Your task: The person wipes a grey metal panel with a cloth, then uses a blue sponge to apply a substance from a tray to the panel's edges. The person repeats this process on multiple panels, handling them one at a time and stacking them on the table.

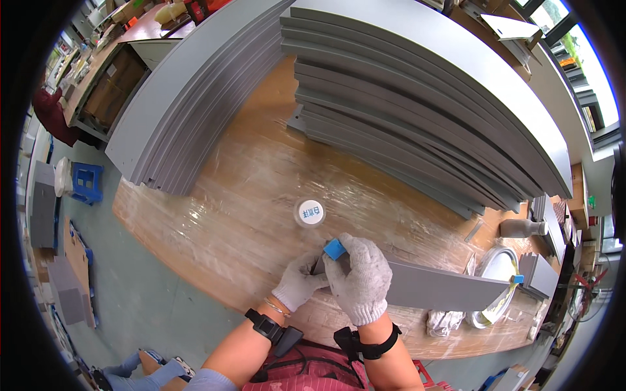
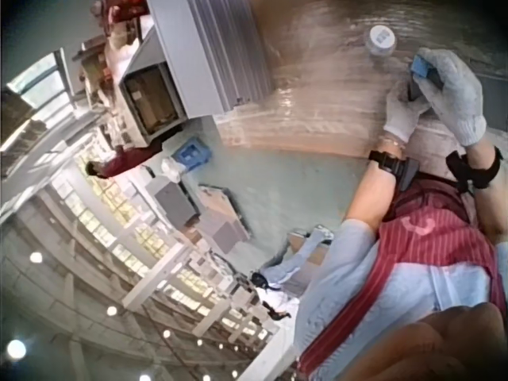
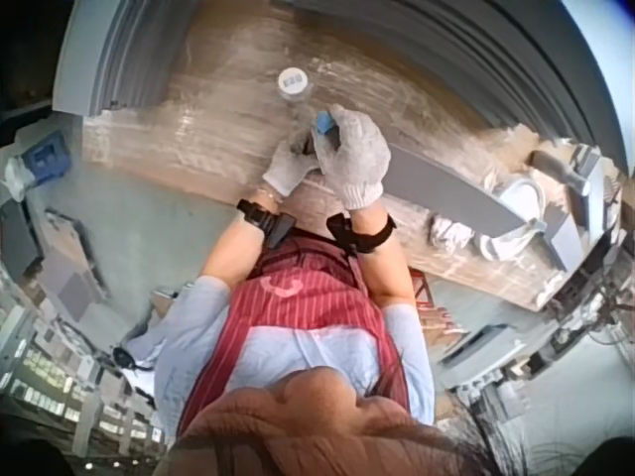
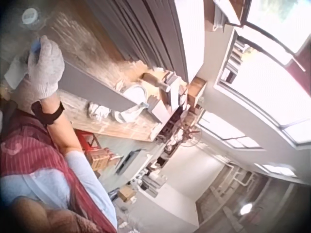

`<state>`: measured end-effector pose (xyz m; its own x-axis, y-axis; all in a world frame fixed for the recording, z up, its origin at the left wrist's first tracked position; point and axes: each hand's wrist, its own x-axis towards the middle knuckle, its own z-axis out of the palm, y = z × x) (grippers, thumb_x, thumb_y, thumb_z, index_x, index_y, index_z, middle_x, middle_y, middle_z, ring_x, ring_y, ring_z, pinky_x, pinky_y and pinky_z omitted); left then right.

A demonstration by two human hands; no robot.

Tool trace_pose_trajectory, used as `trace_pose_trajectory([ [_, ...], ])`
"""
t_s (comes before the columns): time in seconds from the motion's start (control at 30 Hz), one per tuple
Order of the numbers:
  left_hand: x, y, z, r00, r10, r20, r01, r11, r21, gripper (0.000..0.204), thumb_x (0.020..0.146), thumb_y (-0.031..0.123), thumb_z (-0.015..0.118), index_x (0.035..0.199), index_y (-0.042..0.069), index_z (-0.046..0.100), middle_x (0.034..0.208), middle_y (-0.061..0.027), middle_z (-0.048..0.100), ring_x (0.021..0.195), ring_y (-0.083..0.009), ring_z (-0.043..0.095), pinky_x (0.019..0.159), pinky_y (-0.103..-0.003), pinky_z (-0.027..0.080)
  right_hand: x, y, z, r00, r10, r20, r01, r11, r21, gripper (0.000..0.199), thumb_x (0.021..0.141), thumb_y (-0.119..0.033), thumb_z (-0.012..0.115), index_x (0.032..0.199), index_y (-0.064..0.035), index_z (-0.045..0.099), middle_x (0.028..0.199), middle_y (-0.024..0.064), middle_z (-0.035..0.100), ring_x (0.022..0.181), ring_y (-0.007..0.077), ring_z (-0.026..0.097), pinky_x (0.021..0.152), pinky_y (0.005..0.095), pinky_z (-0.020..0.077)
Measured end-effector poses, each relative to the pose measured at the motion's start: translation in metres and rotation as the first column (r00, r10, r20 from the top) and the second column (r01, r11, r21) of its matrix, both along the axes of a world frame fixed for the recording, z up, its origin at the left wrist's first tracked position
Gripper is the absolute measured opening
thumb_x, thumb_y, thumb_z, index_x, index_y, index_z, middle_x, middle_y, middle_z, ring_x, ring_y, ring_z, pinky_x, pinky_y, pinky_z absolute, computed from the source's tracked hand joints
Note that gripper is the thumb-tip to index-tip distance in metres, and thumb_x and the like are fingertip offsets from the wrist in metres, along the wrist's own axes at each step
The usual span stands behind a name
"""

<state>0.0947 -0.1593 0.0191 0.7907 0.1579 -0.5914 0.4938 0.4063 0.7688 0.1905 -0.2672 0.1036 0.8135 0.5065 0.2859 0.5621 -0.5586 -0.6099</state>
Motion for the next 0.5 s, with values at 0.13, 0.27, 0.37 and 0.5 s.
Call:
trace_pose_trajectory([
  [0.13, -0.002, 0.001, 0.001, 1.000, 0.021, 0.009, -0.021, 0.998, -0.053, 0.041, 0.083, -0.003, 0.077, 0.121, -0.001, 0.062, 0.112, -0.0072, 0.071, 0.098, -0.0131, 0.065, 0.088, -0.030, 0.054, -0.002, 0.003, 0.005, 1.000, 0.015, 0.014, -0.014, 0.999, -0.029, 0.038, 0.073, -0.011, 0.083, 0.108, -0.0073, 0.068, 0.094, 0.0141, 0.070, 0.086, 0.0355, 0.068, 0.076, 0.0437, 0.0554],
  [0.27, -0.001, -0.007, -0.001, 0.994, 0.080, 0.075, -0.082, 0.996, 0.020, 0.039, 0.084, -0.002, 0.078, 0.120, -0.001, 0.062, 0.109, -0.0066, 0.070, 0.097, -0.0128, 0.065, 0.087, -0.030, 0.055, 0.010, -0.033, 0.005, 0.988, -0.118, 0.099, 0.120, 0.993, -0.015, 0.039, 0.073, -0.013, 0.081, 0.109, -0.0104, 0.067, 0.093, 0.0117, 0.070, 0.080, 0.0330, 0.068, 0.069, 0.0426, 0.0555],
  [0.37, -0.001, -0.002, -0.004, 0.998, 0.019, 0.054, -0.025, 0.992, 0.125, 0.040, 0.084, -0.001, 0.078, 0.121, -0.001, 0.061, 0.110, -0.0076, 0.070, 0.098, -0.0133, 0.065, 0.087, -0.030, 0.055, 0.008, -0.038, 0.001, 0.988, -0.127, 0.088, 0.123, 0.991, 0.047, 0.040, 0.072, -0.011, 0.081, 0.110, -0.0102, 0.066, 0.093, 0.0115, 0.070, 0.079, 0.0323, 0.068, 0.068, 0.0426, 0.0554],
  [0.5, -0.005, -0.003, -0.023, 0.983, 0.137, 0.125, -0.139, 0.990, 0.009, 0.042, 0.084, -0.003, 0.076, 0.122, 0.000, 0.060, 0.114, -0.0076, 0.069, 0.100, -0.0148, 0.065, 0.088, -0.030, 0.055, 0.004, -0.022, 0.004, 1.000, -0.009, -0.004, 0.009, 0.999, -0.032, 0.040, 0.075, -0.017, 0.079, 0.113, -0.0115, 0.065, 0.096, 0.0095, 0.070, 0.082, 0.0302, 0.069, 0.070, 0.0410, 0.0557],
])
